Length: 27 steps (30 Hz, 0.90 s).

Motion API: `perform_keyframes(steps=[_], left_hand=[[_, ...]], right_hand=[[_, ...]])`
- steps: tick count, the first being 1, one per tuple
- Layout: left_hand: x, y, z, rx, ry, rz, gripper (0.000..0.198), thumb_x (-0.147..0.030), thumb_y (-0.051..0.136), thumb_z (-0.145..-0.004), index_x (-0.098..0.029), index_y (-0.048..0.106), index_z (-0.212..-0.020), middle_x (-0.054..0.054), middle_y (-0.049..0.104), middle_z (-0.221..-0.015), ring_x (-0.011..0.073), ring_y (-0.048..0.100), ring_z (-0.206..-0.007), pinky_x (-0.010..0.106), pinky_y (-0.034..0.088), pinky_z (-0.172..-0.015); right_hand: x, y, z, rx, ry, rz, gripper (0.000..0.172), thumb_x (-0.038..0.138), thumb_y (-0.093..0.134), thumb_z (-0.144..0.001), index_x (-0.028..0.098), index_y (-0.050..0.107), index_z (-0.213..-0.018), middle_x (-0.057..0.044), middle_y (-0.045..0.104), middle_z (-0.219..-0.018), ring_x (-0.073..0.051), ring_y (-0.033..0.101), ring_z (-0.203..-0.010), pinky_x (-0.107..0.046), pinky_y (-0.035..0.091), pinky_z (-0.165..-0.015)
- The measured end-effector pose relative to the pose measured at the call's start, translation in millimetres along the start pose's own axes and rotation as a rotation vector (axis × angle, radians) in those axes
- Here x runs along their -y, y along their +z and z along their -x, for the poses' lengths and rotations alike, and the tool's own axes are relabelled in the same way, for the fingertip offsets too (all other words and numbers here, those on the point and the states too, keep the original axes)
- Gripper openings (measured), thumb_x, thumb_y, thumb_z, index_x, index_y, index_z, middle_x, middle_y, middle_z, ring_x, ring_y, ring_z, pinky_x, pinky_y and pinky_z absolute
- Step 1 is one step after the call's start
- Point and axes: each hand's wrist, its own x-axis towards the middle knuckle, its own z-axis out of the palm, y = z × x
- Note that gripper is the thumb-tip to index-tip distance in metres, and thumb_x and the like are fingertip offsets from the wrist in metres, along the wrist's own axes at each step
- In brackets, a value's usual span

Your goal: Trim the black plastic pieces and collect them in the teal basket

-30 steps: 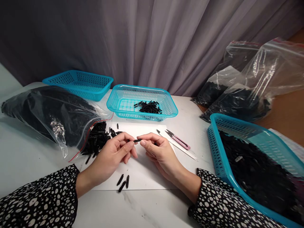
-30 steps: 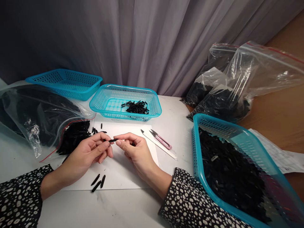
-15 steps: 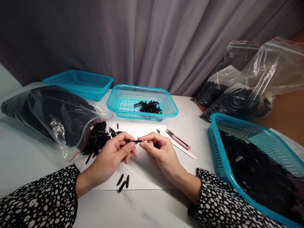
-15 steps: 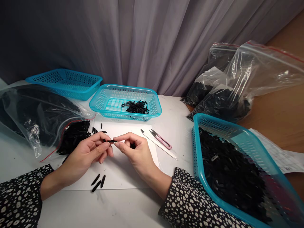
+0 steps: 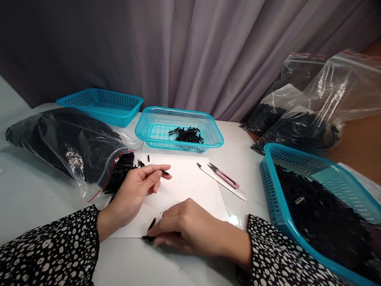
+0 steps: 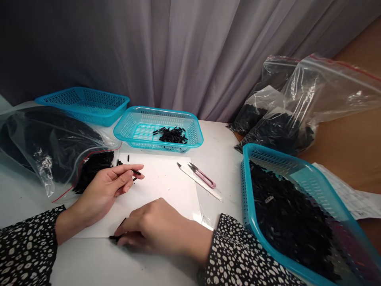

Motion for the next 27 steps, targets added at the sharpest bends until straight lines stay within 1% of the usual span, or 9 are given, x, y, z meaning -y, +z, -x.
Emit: perform_keyframes(steps=[2, 5, 7, 9, 11, 14, 19, 23, 27], left_hand=[[0.3, -0.2, -0.2, 0.003, 0.005, 0.021, 0.022, -0.031, 0.068, -0.084, -0.018, 0.075, -0.100, -0.003, 0.051, -0.054, 0.0194, 0.061, -0.082, 0.026, 0.038, -0.063], [1.0, -0.2, -1.1, 0.012, 0.049, 0.022, 0.016, -0.030, 0.071, -0.083, -0.019, 0.074, -0.094, -0.005, 0.051, -0.054, 0.0156, 0.059, -0.071, 0.025, 0.040, -0.063], [0.9, 0.2, -1.7, 0.011, 0.075, 0.004, 0.014, -0.029, 0.072, -0.083, -0.018, 0.073, -0.091, -0.004, 0.059, -0.060, 0.0111, 0.053, -0.060, 0.025, 0.040, -0.060], [0.4, 0.8, -2.0, 0.015, 0.081, 0.005, 0.013, -0.029, 0.074, -0.082, -0.018, 0.071, -0.088, 0.000, 0.069, -0.073, 0.0081, 0.047, -0.054, 0.024, 0.038, -0.056], [-0.2, 1.3, -1.7, 0.020, 0.071, 0.021, 0.014, -0.030, 0.074, -0.082, -0.017, 0.069, -0.085, 0.002, 0.073, -0.078, 0.0074, 0.046, -0.053, 0.024, 0.038, -0.055], [-0.7, 1.4, 0.1, 0.023, 0.053, 0.036, 0.016, -0.031, 0.074, -0.083, -0.017, 0.067, -0.084, 0.000, 0.070, -0.068, 0.0075, 0.046, -0.054, 0.022, 0.037, -0.055], [-0.4, 1.2, 1.8, 0.040, 0.061, 0.047, 0.019, -0.032, 0.074, -0.083, -0.017, 0.063, -0.080, 0.000, 0.071, -0.070, 0.0067, 0.043, -0.052, 0.022, 0.033, -0.052], [0.7, 0.8, 0.3, 0.058, 0.101, 0.029, 0.016, -0.031, 0.073, -0.082, -0.017, 0.066, -0.078, -0.008, 0.051, -0.051, 0.0077, 0.041, -0.050, 0.023, 0.030, -0.052], [1.8, 0.1, -0.3, 0.068, 0.077, 0.006, 0.015, -0.031, 0.073, -0.081, -0.017, 0.070, -0.079, -0.007, 0.051, -0.055, 0.0082, 0.040, -0.052, 0.024, 0.029, -0.052]], right_hand=[[0.3, -1.9, -0.6, -0.114, 0.069, -0.020, 0.022, 0.025, 0.055, -0.097, 0.020, 0.075, -0.106, -0.004, 0.071, -0.075, -0.015, 0.058, -0.060, -0.028, 0.046, -0.062], [-1.4, -7.4, -1.5, -0.459, 0.242, -0.060, 0.021, 0.024, 0.051, -0.097, 0.021, 0.071, -0.100, 0.005, 0.050, -0.055, -0.012, 0.038, -0.047, -0.026, 0.032, -0.050], [-4.4, -10.9, -2.1, -0.648, 0.318, -0.123, 0.018, 0.028, 0.052, -0.097, 0.022, 0.069, -0.095, 0.007, 0.039, -0.053, -0.012, 0.030, -0.047, -0.027, 0.025, -0.048], [-8.4, -13.5, -2.7, -0.749, 0.347, -0.186, 0.019, 0.035, 0.054, -0.096, 0.022, 0.068, -0.093, 0.006, 0.037, -0.055, -0.012, 0.028, -0.049, -0.027, 0.022, -0.048], [-12.4, -14.8, -3.1, -0.788, 0.355, -0.222, 0.025, 0.041, 0.054, -0.096, 0.021, 0.068, -0.089, 0.006, 0.035, -0.057, -0.012, 0.027, -0.050, -0.027, 0.021, -0.048], [-15.5, -15.1, -3.4, -0.801, 0.355, -0.248, 0.037, 0.046, 0.049, -0.098, 0.019, 0.068, -0.081, 0.006, 0.034, -0.056, -0.012, 0.028, -0.051, -0.027, 0.022, -0.049], [-13.2, -13.5, -4.4, -0.804, 0.311, -0.261, 0.017, 0.035, 0.062, -0.092, 0.019, 0.067, -0.095, 0.010, 0.028, -0.053, -0.010, 0.023, -0.048, -0.026, 0.020, -0.049], [-11.7, -12.0, -5.5, -0.790, 0.289, -0.224, 0.017, 0.032, 0.069, -0.086, 0.018, 0.072, -0.097, 0.011, 0.027, -0.053, -0.010, 0.023, -0.049, -0.026, 0.022, -0.051], [-11.9, -12.5, -5.8, -0.799, 0.293, -0.187, 0.016, 0.029, 0.070, -0.084, 0.018, 0.075, -0.094, 0.010, 0.028, -0.053, -0.010, 0.025, -0.049, -0.027, 0.022, -0.051]])
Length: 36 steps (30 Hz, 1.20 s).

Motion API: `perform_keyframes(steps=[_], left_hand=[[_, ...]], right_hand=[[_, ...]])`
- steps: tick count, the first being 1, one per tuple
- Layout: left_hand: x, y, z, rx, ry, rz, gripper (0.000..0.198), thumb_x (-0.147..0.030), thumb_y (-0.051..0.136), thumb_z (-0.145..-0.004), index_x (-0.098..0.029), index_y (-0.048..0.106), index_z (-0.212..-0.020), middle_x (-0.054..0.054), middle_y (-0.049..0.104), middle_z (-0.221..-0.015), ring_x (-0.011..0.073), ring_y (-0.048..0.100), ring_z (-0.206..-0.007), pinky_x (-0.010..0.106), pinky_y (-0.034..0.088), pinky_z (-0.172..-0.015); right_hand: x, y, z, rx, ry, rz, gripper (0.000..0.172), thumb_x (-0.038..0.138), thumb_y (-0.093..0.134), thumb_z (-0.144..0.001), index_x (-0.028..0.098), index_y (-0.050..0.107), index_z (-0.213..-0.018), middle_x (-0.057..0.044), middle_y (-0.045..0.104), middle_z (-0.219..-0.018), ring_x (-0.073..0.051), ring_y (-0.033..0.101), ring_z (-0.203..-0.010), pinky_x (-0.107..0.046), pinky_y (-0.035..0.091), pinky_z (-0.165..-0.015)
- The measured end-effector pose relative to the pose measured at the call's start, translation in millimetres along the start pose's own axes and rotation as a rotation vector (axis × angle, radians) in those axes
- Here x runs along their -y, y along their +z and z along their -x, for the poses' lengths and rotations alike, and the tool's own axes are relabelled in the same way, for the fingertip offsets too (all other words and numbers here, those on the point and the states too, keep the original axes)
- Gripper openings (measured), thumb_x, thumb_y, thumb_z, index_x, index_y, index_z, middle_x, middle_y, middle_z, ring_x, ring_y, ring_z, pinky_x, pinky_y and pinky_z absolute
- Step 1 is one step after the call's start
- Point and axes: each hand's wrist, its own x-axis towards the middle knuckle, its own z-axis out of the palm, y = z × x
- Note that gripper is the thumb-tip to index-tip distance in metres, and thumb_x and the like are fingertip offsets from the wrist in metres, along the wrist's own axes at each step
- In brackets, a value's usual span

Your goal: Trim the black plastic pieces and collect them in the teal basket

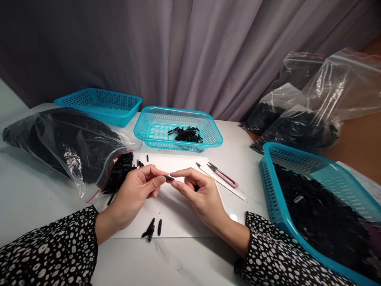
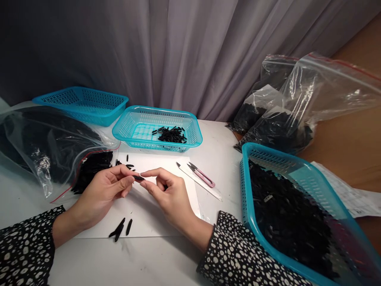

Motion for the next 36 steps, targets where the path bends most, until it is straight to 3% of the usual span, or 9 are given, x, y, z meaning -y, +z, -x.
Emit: perform_keyframes(steps=[4, 7, 12, 20, 26, 32, 36], left_hand=[[-2.2, 0.5, 1.3, -0.002, -0.025, 0.003, 0.013, -0.030, 0.074, -0.079, -0.017, 0.073, -0.079, -0.005, 0.053, -0.059, 0.0085, 0.041, -0.055, 0.023, 0.031, -0.054], [-5.3, 1.0, 1.8, -0.020, -0.053, 0.120, 0.010, -0.021, 0.071, -0.076, -0.018, 0.074, -0.085, -0.001, 0.063, -0.074, 0.0096, 0.048, -0.064, 0.023, 0.037, -0.060], [-4.5, 1.3, 0.0, -0.053, -0.057, 0.248, 0.038, -0.004, 0.060, -0.061, -0.021, 0.072, -0.093, 0.000, 0.069, -0.084, 0.0131, 0.056, -0.081, 0.022, 0.042, -0.069], [-2.1, 5.2, -2.4, -0.084, -0.039, 0.237, 0.026, -0.016, 0.079, -0.071, -0.020, 0.069, -0.094, 0.004, 0.070, -0.102, 0.0182, 0.062, -0.105, 0.029, 0.046, -0.094], [-7.1, 6.2, -2.8, -0.150, -0.098, 0.280, 0.032, -0.022, 0.092, -0.059, -0.019, 0.066, -0.078, -0.005, 0.063, -0.075, 0.0103, 0.063, -0.076, 0.020, 0.049, -0.073], [-6.8, 3.4, -2.9, -0.140, -0.076, 0.225, 0.025, -0.027, 0.093, -0.056, -0.015, 0.073, -0.067, -0.001, 0.068, -0.067, 0.0089, 0.060, -0.062, 0.019, 0.050, -0.060], [-5.0, 3.3, -3.3, -0.171, -0.101, 0.203, 0.026, -0.032, 0.093, -0.055, -0.015, 0.078, -0.068, 0.002, 0.073, -0.071, 0.0092, 0.063, -0.061, 0.019, 0.053, -0.061]], right_hand=[[1.0, -0.3, 0.4, -0.014, -0.006, -0.002, 0.013, 0.028, 0.070, -0.084, 0.017, 0.076, -0.088, 0.009, 0.030, -0.052, -0.010, 0.026, -0.049, -0.027, 0.023, -0.050], [2.1, -0.3, 1.5, -0.037, 0.004, -0.008, 0.015, 0.029, 0.069, -0.083, 0.017, 0.077, -0.087, 0.009, 0.031, -0.051, -0.010, 0.026, -0.048, -0.027, 0.023, -0.050], [1.9, -0.7, 1.2, -0.052, 0.030, -0.058, 0.015, 0.031, 0.070, -0.082, 0.018, 0.077, -0.086, 0.008, 0.033, -0.052, -0.011, 0.028, -0.050, -0.027, 0.024, -0.051], [-3.7, -2.0, -5.0, -0.063, 0.104, -0.221, 0.019, 0.039, 0.073, -0.082, 0.020, 0.074, -0.079, 0.008, 0.037, -0.052, -0.010, 0.025, -0.049, -0.027, 0.022, -0.049], [-3.4, -2.3, -4.2, -0.064, 0.088, -0.212, 0.020, 0.039, 0.073, -0.082, 0.020, 0.074, -0.078, 0.007, 0.039, -0.054, -0.010, 0.026, -0.049, -0.027, 0.022, -0.049], [-3.5, -2.1, -3.6, -0.053, 0.118, -0.190, 0.023, 0.040, 0.073, -0.082, 0.018, 0.069, -0.077, 0.008, 0.036, -0.054, -0.009, 0.024, -0.049, -0.026, 0.018, -0.048], [-0.8, -1.8, -4.4, 0.026, 0.225, -0.433, 0.018, 0.036, 0.062, -0.086, 0.019, 0.060, -0.080, 0.011, 0.033, -0.048, -0.008, 0.019, -0.044, -0.025, 0.015, -0.046]])
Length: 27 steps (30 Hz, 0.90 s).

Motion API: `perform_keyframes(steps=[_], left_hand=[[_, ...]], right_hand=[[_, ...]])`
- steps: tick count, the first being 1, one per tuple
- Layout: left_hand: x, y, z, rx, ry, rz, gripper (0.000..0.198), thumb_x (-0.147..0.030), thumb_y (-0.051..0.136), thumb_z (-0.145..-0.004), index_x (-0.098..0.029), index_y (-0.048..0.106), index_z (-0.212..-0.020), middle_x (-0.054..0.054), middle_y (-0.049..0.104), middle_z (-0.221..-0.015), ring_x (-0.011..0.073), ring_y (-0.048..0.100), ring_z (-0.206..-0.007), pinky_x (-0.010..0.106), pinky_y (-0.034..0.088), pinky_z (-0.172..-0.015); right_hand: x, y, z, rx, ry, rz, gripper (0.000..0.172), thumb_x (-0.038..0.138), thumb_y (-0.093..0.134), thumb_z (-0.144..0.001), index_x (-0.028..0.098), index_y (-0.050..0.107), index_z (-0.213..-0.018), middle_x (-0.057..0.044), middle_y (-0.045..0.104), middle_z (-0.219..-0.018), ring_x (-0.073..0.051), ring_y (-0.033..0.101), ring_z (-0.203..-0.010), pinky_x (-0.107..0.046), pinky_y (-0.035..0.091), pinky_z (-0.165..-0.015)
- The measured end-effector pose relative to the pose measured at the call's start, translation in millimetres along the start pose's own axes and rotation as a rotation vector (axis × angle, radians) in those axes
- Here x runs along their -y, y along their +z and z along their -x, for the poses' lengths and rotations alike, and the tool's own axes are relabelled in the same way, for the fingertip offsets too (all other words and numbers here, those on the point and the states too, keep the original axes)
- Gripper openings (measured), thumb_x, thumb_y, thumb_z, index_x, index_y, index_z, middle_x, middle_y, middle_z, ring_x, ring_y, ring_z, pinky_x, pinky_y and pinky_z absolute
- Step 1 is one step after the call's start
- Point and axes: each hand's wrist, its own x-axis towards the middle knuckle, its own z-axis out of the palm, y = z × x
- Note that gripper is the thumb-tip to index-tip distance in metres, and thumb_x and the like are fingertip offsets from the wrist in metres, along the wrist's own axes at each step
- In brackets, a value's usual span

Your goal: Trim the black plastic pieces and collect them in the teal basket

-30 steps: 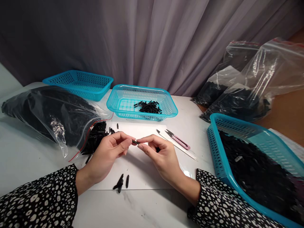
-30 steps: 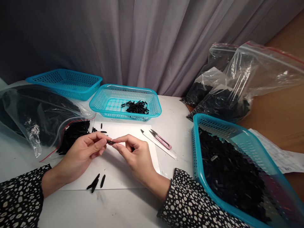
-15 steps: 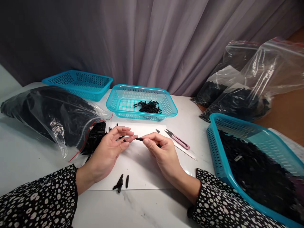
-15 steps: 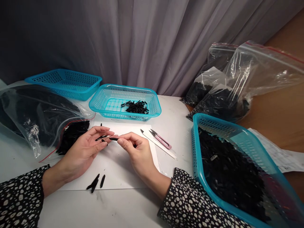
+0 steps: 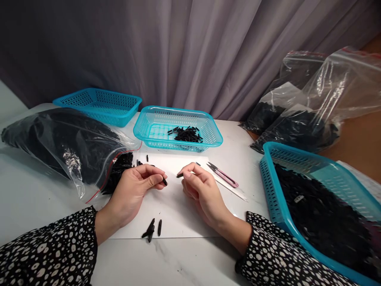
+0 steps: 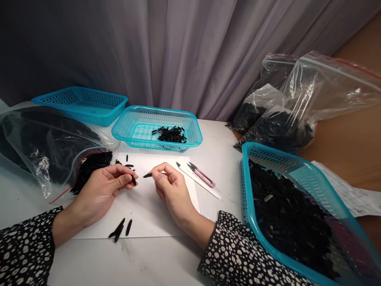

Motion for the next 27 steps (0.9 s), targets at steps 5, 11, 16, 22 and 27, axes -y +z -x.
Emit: perform_keyframes(steps=[5, 11, 16, 22, 27], left_hand=[[1.1, 0.7, 1.5, -0.036, -0.018, -0.010, 0.027, -0.032, 0.093, -0.056, -0.015, 0.078, -0.070, 0.003, 0.075, -0.076, 0.0133, 0.069, -0.069, 0.024, 0.057, -0.069], [1.1, -1.3, 1.8, 0.001, 0.081, -0.069, 0.019, -0.026, 0.088, -0.064, -0.016, 0.073, -0.069, 0.000, 0.071, -0.069, 0.0125, 0.067, -0.061, 0.024, 0.055, -0.061], [0.4, -1.1, 1.5, 0.029, 0.106, -0.094, 0.017, -0.024, 0.087, -0.066, -0.016, 0.072, -0.069, -0.001, 0.069, -0.063, 0.0124, 0.066, -0.060, 0.025, 0.054, -0.063], [0.6, -2.5, 2.6, 0.091, 0.070, -0.088, 0.022, -0.038, 0.080, -0.077, -0.018, 0.072, -0.076, 0.002, 0.073, -0.072, 0.0173, 0.071, -0.070, 0.029, 0.056, -0.069], [1.2, 0.4, 5.2, 0.239, 0.056, -0.287, 0.028, -0.038, 0.073, -0.082, -0.020, 0.077, -0.104, 0.008, 0.077, -0.101, 0.0233, 0.071, -0.088, 0.035, 0.055, -0.081]], right_hand=[[1.8, 1.5, -1.3, 0.097, 0.105, -0.241, 0.017, 0.032, 0.049, -0.086, 0.021, 0.046, -0.072, 0.005, 0.054, -0.053, -0.006, 0.022, -0.038, -0.025, 0.012, -0.042], [-0.1, 2.5, -0.9, 0.021, 0.010, 0.143, 0.028, 0.043, 0.069, -0.084, 0.021, 0.054, -0.078, 0.011, 0.037, -0.052, -0.009, 0.024, -0.046, -0.024, 0.018, -0.046], [0.8, 2.2, 3.0, 0.037, -0.170, 0.423, 0.020, 0.031, 0.072, -0.082, 0.019, 0.071, -0.098, 0.010, 0.033, -0.054, -0.011, 0.029, -0.051, -0.027, 0.026, -0.052], [2.0, 1.8, 2.8, -0.008, -0.202, 0.384, 0.020, 0.037, 0.063, -0.090, 0.019, 0.070, -0.086, 0.005, 0.047, -0.059, -0.012, 0.037, -0.054, -0.027, 0.031, -0.053], [-0.7, 3.4, 2.2, 0.114, -0.015, 0.093, 0.030, 0.052, 0.057, -0.093, 0.022, 0.053, -0.089, 0.010, 0.044, -0.051, -0.009, 0.023, -0.043, -0.023, 0.021, -0.044]])
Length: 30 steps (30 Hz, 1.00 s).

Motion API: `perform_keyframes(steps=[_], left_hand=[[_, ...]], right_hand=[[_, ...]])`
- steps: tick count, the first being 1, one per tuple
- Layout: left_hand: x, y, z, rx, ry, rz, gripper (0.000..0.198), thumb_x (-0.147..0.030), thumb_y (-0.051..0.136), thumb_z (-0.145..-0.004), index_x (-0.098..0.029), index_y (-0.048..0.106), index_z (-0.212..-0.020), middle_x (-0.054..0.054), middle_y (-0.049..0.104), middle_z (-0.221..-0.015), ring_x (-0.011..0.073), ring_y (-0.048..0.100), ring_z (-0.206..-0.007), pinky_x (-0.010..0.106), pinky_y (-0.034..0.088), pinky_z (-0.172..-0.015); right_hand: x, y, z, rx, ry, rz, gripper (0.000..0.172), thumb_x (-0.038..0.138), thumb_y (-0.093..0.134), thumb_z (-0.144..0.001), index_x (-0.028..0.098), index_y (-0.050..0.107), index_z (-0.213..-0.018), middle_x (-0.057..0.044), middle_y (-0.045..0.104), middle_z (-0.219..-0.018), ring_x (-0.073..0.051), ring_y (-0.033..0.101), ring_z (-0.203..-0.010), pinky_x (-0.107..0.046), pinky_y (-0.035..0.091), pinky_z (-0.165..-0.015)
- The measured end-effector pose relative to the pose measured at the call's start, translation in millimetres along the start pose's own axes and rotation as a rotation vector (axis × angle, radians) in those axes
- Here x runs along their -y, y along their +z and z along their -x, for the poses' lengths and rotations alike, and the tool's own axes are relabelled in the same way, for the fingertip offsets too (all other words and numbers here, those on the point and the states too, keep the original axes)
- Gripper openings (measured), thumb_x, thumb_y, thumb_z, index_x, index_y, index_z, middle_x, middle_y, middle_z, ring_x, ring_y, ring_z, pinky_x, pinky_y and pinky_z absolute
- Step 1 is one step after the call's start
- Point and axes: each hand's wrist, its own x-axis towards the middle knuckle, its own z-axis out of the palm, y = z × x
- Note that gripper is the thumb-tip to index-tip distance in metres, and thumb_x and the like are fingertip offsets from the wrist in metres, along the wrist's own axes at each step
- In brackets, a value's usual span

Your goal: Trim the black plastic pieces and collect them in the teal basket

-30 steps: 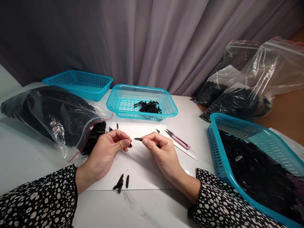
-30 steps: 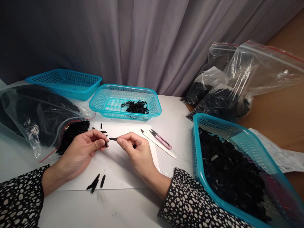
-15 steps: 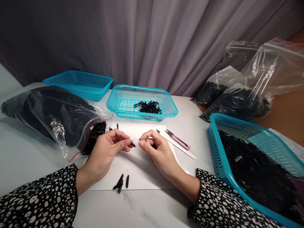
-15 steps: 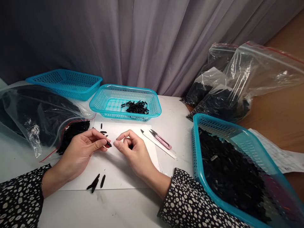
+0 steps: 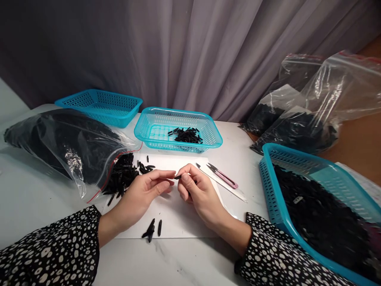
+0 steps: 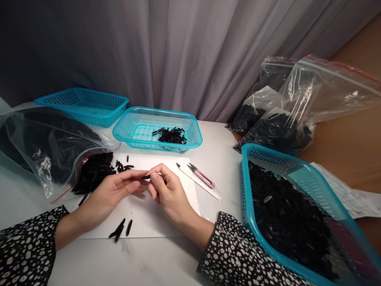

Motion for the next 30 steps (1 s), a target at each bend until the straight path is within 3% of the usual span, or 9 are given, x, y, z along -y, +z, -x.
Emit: perform_keyframes(steps=[4, 10, 13, 15, 18, 21, 25, 28, 30], left_hand=[[-1.1, 1.8, 2.4, 0.118, 0.042, -0.039, 0.027, -0.040, 0.066, -0.089, -0.019, 0.079, -0.100, 0.007, 0.078, -0.089, 0.0236, 0.069, -0.091, 0.033, 0.050, -0.085], [4.9, -0.1, 2.4, 0.086, -0.075, 0.181, 0.031, -0.042, 0.086, -0.068, -0.017, 0.069, -0.067, 0.001, 0.066, -0.062, 0.0166, 0.060, -0.064, 0.028, 0.046, -0.065], [3.5, 1.2, 3.1, 0.082, -0.052, 0.157, 0.031, -0.042, 0.084, -0.070, -0.017, 0.066, -0.065, -0.001, 0.061, -0.060, 0.0131, 0.056, -0.059, 0.025, 0.043, -0.059], [-0.3, 2.3, 5.6, 0.133, -0.071, 0.069, 0.026, -0.039, 0.077, -0.077, -0.017, 0.066, -0.068, -0.001, 0.062, -0.061, 0.0113, 0.053, -0.054, 0.023, 0.040, -0.053], [-8.3, 1.9, 12.5, 0.306, -0.100, -0.140, 0.022, -0.034, 0.065, -0.086, -0.018, 0.064, -0.071, -0.002, 0.061, -0.057, 0.0089, 0.045, -0.043, 0.021, 0.031, -0.043], [-12.9, -1.6, 16.4, 0.423, 0.116, -0.451, 0.029, -0.033, 0.062, -0.089, -0.019, 0.064, -0.064, -0.005, 0.051, -0.046, 0.0099, 0.042, -0.043, 0.023, 0.030, -0.045], [-6.1, -9.0, 8.3, 0.035, 0.491, -0.877, 0.021, -0.015, 0.053, -0.090, -0.023, 0.073, -0.090, 0.003, 0.067, -0.075, 0.0196, 0.057, -0.072, 0.031, 0.043, -0.071], [4.4, -15.3, -0.5, -0.072, 0.519, -1.128, 0.039, -0.006, 0.046, -0.088, -0.024, 0.069, -0.115, 0.011, 0.070, -0.108, 0.0305, 0.057, -0.103, 0.043, 0.040, -0.088], [10.2, -19.2, -3.9, -0.106, 0.488, -1.194, 0.040, -0.005, 0.047, -0.088, -0.024, 0.068, -0.115, 0.014, 0.068, -0.120, 0.0337, 0.054, -0.112, 0.046, 0.038, -0.092]], right_hand=[[-1.5, 4.0, 1.8, 0.106, 0.047, -0.095, 0.033, 0.054, 0.058, -0.092, 0.022, 0.050, -0.087, 0.010, 0.048, -0.051, -0.008, 0.021, -0.043, -0.022, 0.017, -0.042], [3.3, 11.8, 9.7, 0.244, 0.072, -0.140, 0.033, 0.054, 0.058, -0.092, 0.023, 0.049, -0.086, 0.007, 0.059, -0.052, -0.008, 0.023, -0.040, -0.022, 0.019, -0.042], [7.7, 11.4, 11.0, 0.325, 0.096, -0.230, 0.034, 0.054, 0.059, -0.092, 0.023, 0.049, -0.084, 0.005, 0.062, -0.053, -0.006, 0.020, -0.037, -0.022, 0.017, -0.041], [9.6, 8.1, 7.8, 0.262, 0.073, -0.265, 0.035, 0.055, 0.062, -0.090, 0.023, 0.049, -0.084, 0.006, 0.060, -0.051, -0.006, 0.019, -0.037, -0.022, 0.016, -0.041], [8.0, 0.3, -0.7, -0.038, 0.006, -0.214, 0.034, 0.053, 0.065, -0.088, 0.023, 0.050, -0.088, 0.010, 0.047, -0.050, -0.007, 0.018, -0.040, -0.022, 0.016, -0.041], [1.6, -5.4, -6.0, -0.174, -0.071, -0.041, 0.031, 0.052, 0.061, -0.092, 0.022, 0.052, -0.088, 0.012, 0.033, -0.050, -0.008, 0.019, -0.044, -0.023, 0.015, -0.042], [-3.7, -3.8, -2.2, -0.110, -0.130, 0.135, 0.031, 0.051, 0.057, -0.094, 0.022, 0.053, -0.087, 0.010, 0.031, -0.054, -0.010, 0.023, -0.047, -0.024, 0.019, -0.045], [-2.8, -0.3, 1.3, -0.093, -0.124, 0.136, 0.032, 0.052, 0.057, -0.093, 0.022, 0.052, -0.084, 0.010, 0.031, -0.054, -0.010, 0.024, -0.047, -0.025, 0.021, -0.045], [-1.8, 0.7, 1.5, -0.091, -0.119, 0.118, 0.034, 0.053, 0.058, -0.093, 0.022, 0.049, -0.080, 0.010, 0.030, -0.053, -0.010, 0.023, -0.047, -0.025, 0.021, -0.045]])
